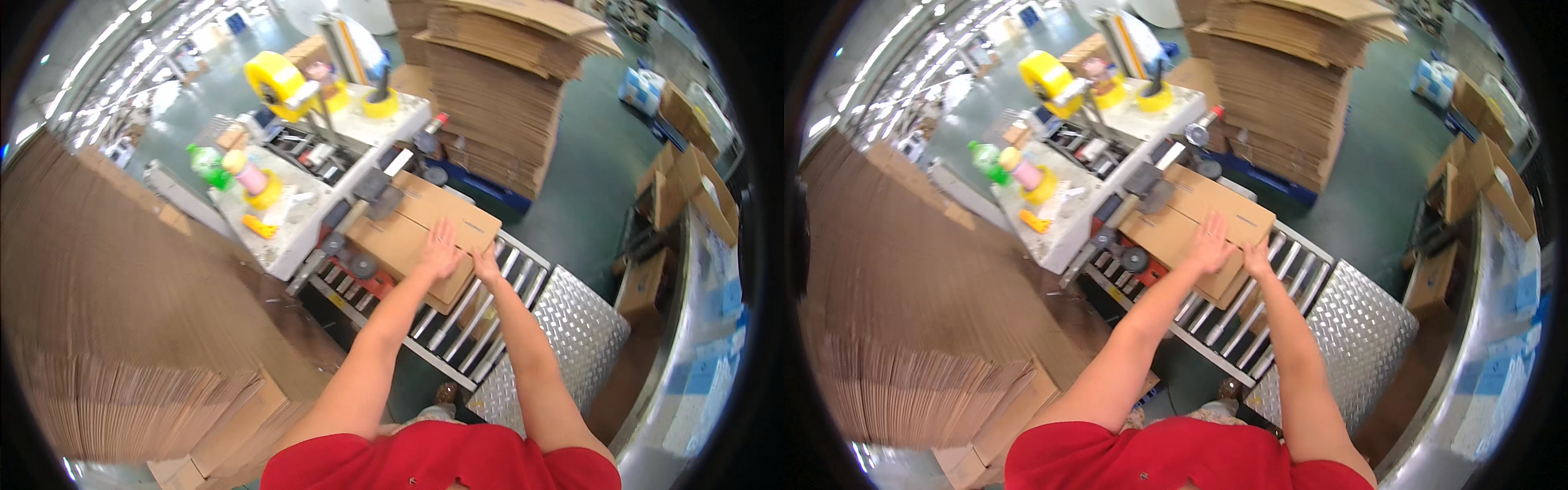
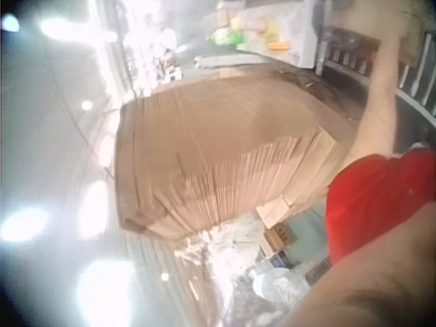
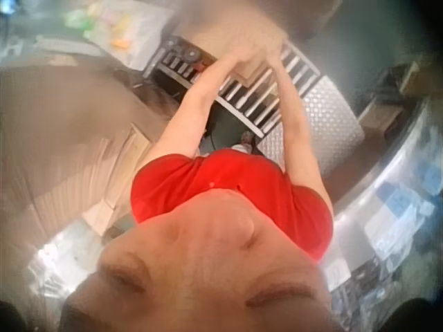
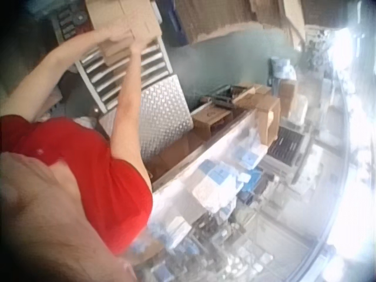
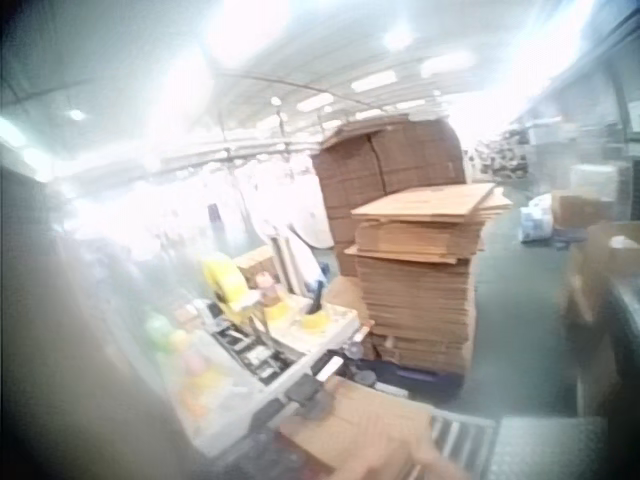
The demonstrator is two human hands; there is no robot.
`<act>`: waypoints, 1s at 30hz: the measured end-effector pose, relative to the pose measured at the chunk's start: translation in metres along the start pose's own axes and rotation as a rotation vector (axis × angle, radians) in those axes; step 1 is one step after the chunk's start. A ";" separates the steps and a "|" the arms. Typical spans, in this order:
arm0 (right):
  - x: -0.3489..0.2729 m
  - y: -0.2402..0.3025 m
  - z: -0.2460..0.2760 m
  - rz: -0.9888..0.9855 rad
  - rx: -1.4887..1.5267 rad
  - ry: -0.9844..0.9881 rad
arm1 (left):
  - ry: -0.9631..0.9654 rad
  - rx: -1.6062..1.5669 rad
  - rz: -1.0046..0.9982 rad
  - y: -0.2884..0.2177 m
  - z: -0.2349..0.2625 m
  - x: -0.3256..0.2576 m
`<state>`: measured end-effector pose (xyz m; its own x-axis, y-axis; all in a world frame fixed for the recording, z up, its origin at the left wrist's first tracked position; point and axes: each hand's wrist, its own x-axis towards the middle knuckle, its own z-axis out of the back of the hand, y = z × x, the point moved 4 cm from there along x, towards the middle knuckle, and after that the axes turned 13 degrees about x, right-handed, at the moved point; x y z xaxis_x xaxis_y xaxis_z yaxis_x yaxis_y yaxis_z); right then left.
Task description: The person packs boxes by placing packages of products into cardboard boxes and then moving the boxes to a conveyor belt.
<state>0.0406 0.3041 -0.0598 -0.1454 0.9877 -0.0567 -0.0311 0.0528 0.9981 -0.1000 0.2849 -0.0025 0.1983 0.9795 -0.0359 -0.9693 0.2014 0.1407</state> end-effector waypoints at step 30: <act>-0.225 0.012 0.191 -0.492 0.401 0.021 | -0.795 0.940 0.810 0.335 0.713 -0.662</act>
<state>0.2622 0.1105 -0.0311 -0.2279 0.8312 -0.5072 0.2730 0.5545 0.7861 -0.4525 -0.2912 0.7739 -0.0130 0.5081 0.8612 -0.4653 -0.7654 0.4445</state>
